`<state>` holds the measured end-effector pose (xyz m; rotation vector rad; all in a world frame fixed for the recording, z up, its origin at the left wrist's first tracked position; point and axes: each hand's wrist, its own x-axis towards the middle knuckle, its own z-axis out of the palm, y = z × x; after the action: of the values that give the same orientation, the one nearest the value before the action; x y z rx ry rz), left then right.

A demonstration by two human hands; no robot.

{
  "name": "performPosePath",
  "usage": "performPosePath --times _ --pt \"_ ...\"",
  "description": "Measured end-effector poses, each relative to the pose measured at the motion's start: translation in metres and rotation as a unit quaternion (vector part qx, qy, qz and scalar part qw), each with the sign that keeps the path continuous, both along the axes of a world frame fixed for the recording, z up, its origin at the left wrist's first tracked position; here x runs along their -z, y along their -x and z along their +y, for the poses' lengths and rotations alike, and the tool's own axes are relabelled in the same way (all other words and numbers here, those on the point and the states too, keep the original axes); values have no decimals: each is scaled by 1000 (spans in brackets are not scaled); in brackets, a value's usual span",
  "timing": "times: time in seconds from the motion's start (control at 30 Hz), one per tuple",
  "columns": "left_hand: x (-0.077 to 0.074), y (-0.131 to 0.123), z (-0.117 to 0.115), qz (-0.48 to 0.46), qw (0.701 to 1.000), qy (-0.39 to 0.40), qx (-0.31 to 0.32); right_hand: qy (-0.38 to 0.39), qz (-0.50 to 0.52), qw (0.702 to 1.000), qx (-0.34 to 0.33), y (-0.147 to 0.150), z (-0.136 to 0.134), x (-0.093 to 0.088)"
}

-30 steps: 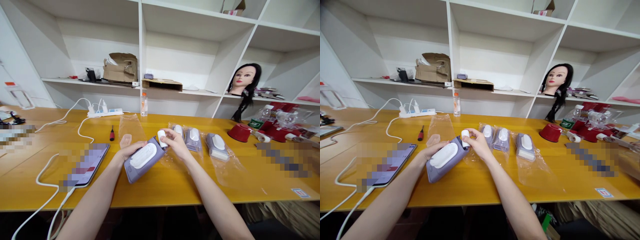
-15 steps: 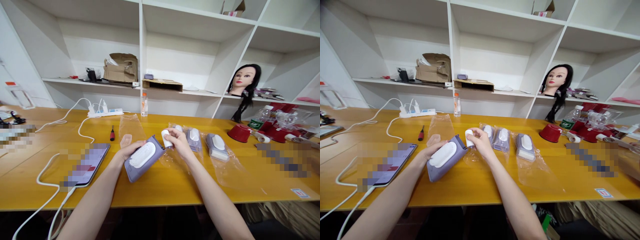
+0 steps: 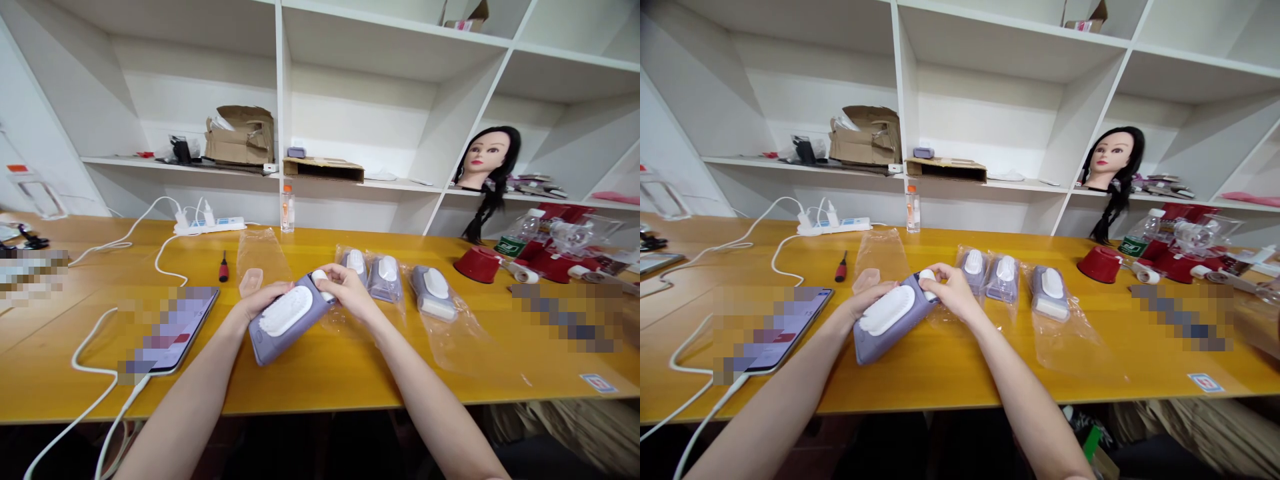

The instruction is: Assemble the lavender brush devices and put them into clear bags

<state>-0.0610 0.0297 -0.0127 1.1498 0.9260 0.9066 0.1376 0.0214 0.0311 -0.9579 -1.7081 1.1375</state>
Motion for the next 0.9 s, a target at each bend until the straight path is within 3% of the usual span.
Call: performPosePath --times 0.3,0.5,0.9 --pt "-10 0 -6 39 998 -37 -24 -115 -81 988 -63 -9 -2 0" --pt "-16 -1 -9 59 997 -50 -25 -215 -104 971 -27 -11 -8 11" --pt "-17 -2 -8 137 977 -145 78 -295 -110 947 60 -14 -22 24"
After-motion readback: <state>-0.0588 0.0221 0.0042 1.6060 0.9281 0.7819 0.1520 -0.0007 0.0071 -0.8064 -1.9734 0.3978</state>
